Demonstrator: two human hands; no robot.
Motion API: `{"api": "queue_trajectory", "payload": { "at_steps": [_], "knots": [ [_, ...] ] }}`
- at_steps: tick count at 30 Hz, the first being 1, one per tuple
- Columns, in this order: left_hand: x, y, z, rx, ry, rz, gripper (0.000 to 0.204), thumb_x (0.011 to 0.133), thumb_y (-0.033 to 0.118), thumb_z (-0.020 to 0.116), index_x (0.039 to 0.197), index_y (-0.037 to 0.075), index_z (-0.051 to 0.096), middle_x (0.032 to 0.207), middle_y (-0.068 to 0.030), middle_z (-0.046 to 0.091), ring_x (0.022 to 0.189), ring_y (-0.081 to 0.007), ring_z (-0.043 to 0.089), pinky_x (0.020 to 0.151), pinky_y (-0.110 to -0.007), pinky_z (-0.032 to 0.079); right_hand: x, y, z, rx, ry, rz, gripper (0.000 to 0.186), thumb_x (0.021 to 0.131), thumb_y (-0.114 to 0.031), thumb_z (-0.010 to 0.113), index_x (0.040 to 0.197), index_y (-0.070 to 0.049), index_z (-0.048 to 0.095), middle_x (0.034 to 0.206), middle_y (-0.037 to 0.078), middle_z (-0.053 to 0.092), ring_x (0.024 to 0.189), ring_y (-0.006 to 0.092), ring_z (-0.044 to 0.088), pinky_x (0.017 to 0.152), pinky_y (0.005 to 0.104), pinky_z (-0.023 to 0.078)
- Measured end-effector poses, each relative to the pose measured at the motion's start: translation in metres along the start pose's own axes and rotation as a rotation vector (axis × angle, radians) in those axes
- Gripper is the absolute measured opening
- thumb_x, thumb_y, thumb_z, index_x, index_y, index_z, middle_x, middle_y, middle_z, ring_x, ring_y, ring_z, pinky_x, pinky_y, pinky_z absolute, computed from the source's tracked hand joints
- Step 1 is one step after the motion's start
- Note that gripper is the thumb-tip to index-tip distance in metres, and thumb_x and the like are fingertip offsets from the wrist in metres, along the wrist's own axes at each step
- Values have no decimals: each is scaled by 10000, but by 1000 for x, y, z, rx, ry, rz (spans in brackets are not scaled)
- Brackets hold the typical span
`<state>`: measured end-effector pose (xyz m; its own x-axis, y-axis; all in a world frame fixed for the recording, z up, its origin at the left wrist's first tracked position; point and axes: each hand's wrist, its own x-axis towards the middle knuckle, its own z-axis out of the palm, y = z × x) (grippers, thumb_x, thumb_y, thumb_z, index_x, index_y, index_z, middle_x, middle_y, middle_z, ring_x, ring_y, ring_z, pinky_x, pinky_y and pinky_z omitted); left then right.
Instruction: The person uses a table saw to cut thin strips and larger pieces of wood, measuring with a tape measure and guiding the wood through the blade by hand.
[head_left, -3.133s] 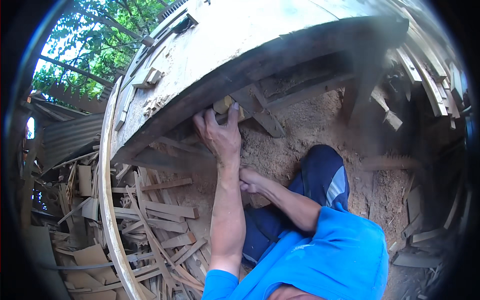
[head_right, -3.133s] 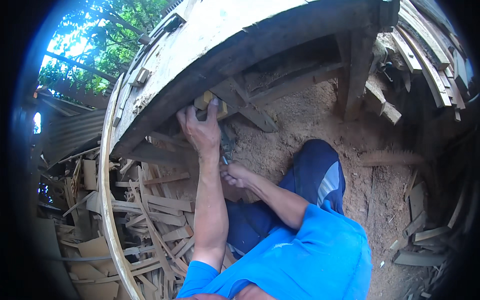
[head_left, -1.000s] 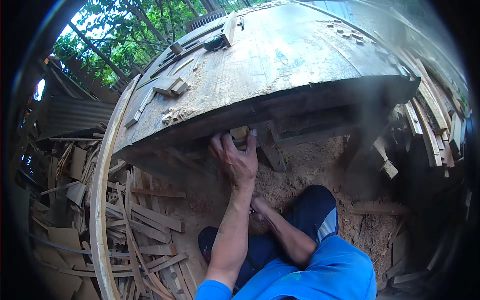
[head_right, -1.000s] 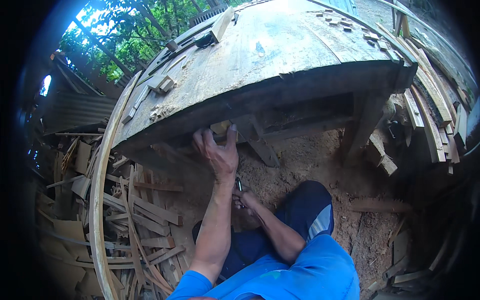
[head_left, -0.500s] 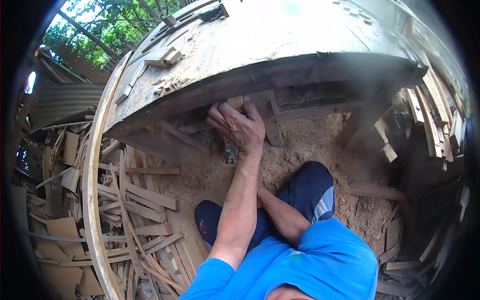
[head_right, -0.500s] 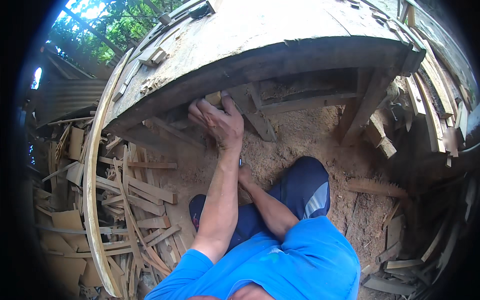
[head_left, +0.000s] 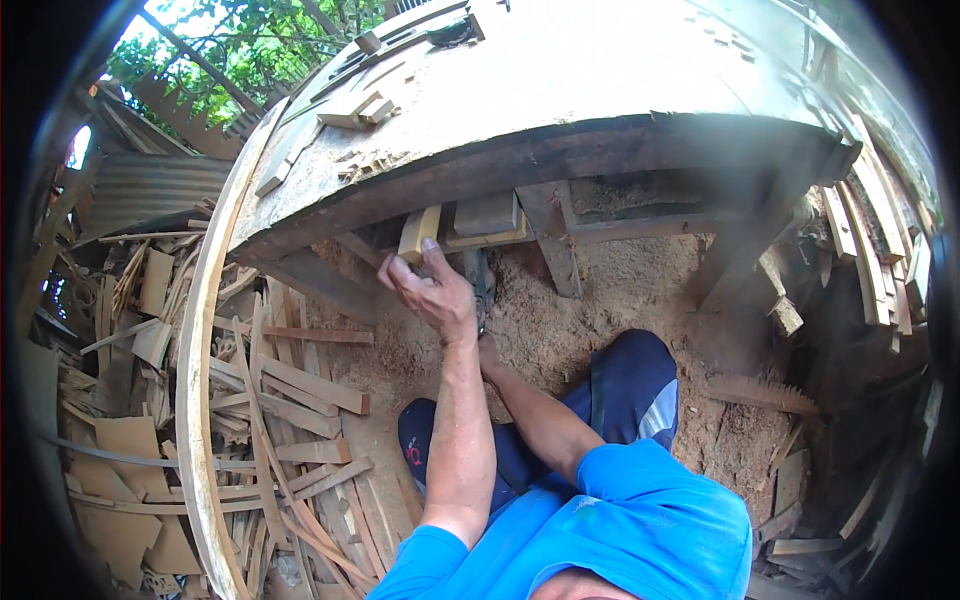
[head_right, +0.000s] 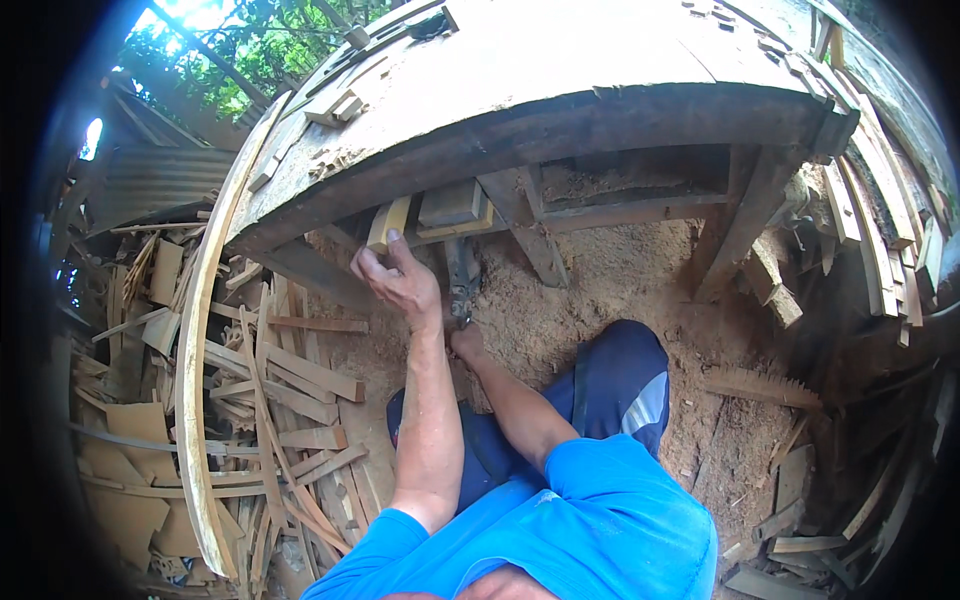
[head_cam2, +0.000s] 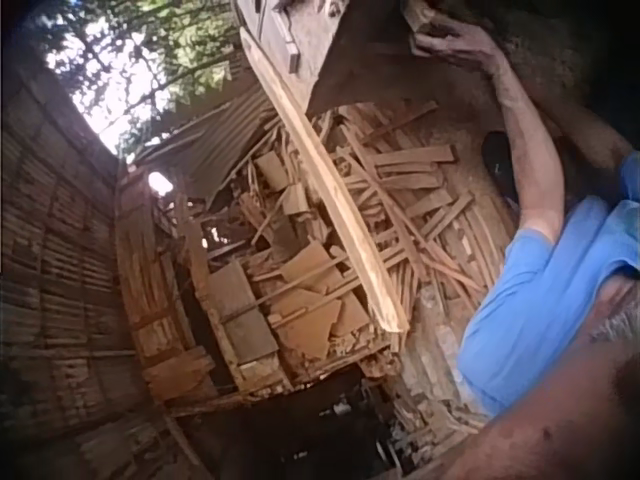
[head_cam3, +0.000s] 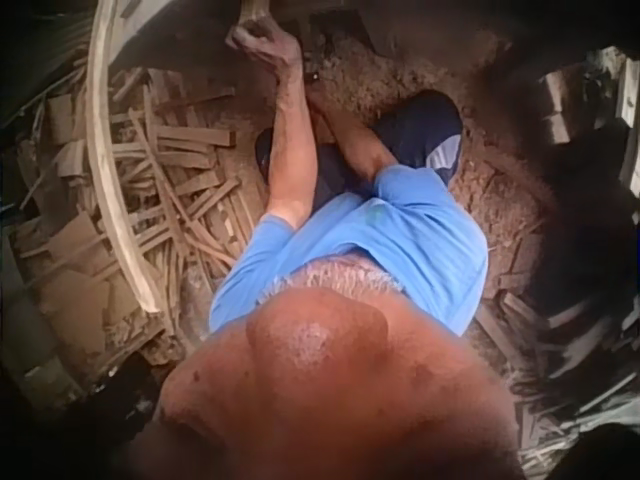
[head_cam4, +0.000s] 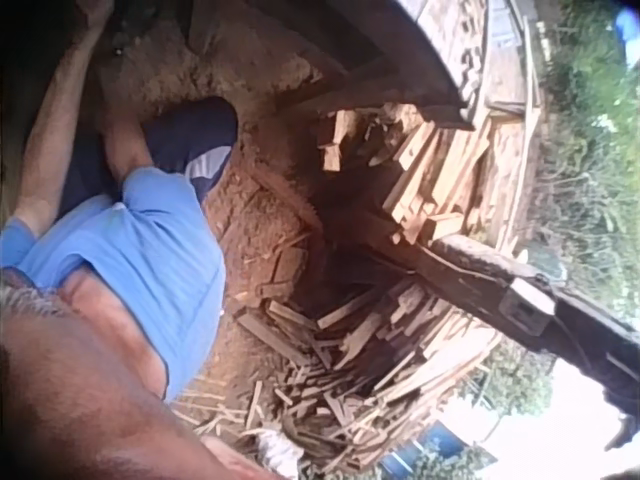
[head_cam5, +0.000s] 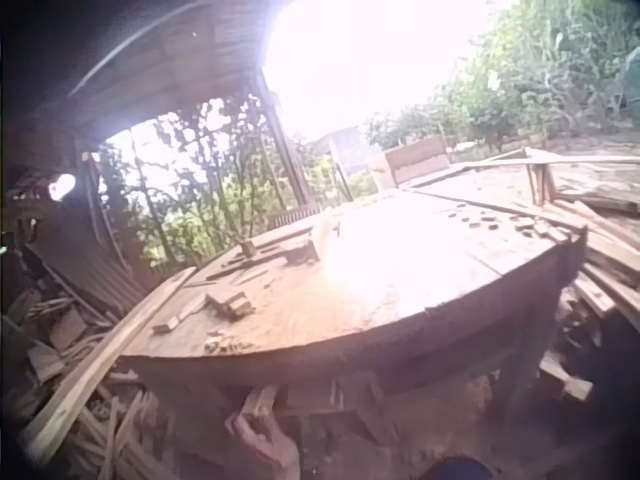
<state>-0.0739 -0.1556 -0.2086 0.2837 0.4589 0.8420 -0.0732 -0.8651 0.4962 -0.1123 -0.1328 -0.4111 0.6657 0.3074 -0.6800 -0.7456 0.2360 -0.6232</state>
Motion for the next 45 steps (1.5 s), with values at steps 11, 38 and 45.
{"api": "queue_trajectory", "payload": {
  "at_steps": [11,38,45],
  "knots": [
    [12,-38,-7,158,-315,-37,402,907,309,701,1099,-44,686,1057,-212,586,1004,-357,583,876,-453,458,49,-3,-13,132,-107,40,165,985,-165,540,1011,-4,560,704,92,513,478,202,491,431,359,549],
    [145,-44,-39,335,-415,897,1255,558,646,863,1520,137,239,1490,-189,316,1439,-373,267,1179,-621,143,-38,-43,15,339,-779,394,199,1001,-257,587,1076,-87,657,587,-57,407,429,66,279,364,266,208],
    [122,5,9,238,-389,862,1279,534,631,878,1504,111,226,1474,-189,297,1437,-391,247,1181,-633,149,53,3,-52,377,-234,47,158,968,-204,569,1015,-74,645,577,-35,423,420,97,361,351,308,244]
  ]
}}
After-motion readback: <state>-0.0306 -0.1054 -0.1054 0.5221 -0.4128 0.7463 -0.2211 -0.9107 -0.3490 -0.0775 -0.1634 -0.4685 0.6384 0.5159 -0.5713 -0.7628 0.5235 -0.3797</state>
